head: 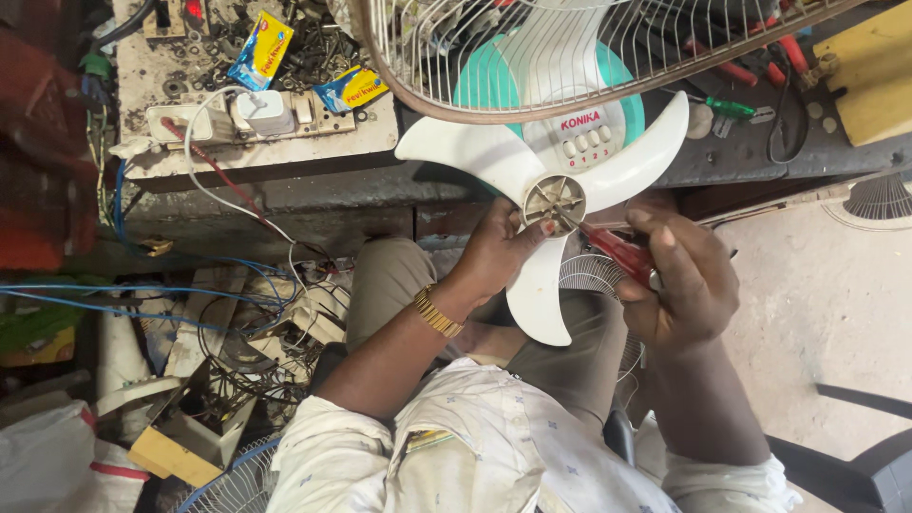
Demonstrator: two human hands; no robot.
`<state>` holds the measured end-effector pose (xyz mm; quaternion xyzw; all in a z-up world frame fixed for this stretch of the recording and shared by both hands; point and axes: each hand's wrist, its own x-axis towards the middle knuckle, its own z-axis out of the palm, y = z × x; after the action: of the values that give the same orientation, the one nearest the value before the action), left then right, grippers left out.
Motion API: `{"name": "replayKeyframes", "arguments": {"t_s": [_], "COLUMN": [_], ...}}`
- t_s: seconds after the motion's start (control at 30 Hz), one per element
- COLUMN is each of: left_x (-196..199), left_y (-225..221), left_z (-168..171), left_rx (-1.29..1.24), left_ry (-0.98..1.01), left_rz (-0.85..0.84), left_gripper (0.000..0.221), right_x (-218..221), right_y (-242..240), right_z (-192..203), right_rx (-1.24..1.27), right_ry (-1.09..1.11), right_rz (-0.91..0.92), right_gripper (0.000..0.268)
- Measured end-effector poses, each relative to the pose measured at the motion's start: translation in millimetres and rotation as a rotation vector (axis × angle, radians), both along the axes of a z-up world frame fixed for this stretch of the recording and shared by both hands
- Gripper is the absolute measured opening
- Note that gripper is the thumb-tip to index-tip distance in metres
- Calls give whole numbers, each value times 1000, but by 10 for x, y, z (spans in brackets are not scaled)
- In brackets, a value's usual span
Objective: The person removes the fan blade from the motor shaft using a screwdriver and pliers. They then use the screwdriver to scrape and clean the central hub of the fan blade.
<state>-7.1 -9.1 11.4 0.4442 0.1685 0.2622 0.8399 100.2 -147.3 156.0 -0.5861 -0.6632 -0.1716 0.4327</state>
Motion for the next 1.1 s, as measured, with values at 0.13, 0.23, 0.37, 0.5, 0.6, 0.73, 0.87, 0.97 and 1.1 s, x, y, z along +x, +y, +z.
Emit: {"name": "replayKeyframes", "arguments": {"t_s": [0.13, 0.23, 0.37, 0.5, 0.6, 0.73, 0.87, 0.97, 1.1], "left_x": [-4, 5, 10, 35, 8, 6, 1, 10, -9], "left_y": [4, -3, 3, -1, 0, -8, -8, -5, -10], "left_z": [3, 7, -20, -64, -55, -25, -36, -52, -36], "left_rx": [-18, -18, -14, -9, -11, -19, -36, -26, -2], "left_ry": [86, 99, 69, -11, 44, 53, 18, 6, 75], "left_rz": [-16, -17, -14, 8, -14, -12, -11, -2, -10], "left_gripper": [37, 37, 37, 38, 38, 38, 38, 38, 37], "right_x": [-3, 4, 71, 87, 90, 53, 64, 60, 60], "right_y": [-30, -53, -16, -16, -50, -4, 85, 73, 17], "right_z": [28, -38, -96, -47, -3, -21, 23, 85, 14], "right_rx": [-67, -13, 76, 54, -17, 105, 113, 8, 10], "right_ry": [41, -28, -98, -78, -18, -82, -113, -103, -104], "right_rz": [104, 10, -75, 34, 122, -18, -33, 53, 84], "right_gripper": [41, 45, 54, 44, 39, 51, 48, 40, 34]}}
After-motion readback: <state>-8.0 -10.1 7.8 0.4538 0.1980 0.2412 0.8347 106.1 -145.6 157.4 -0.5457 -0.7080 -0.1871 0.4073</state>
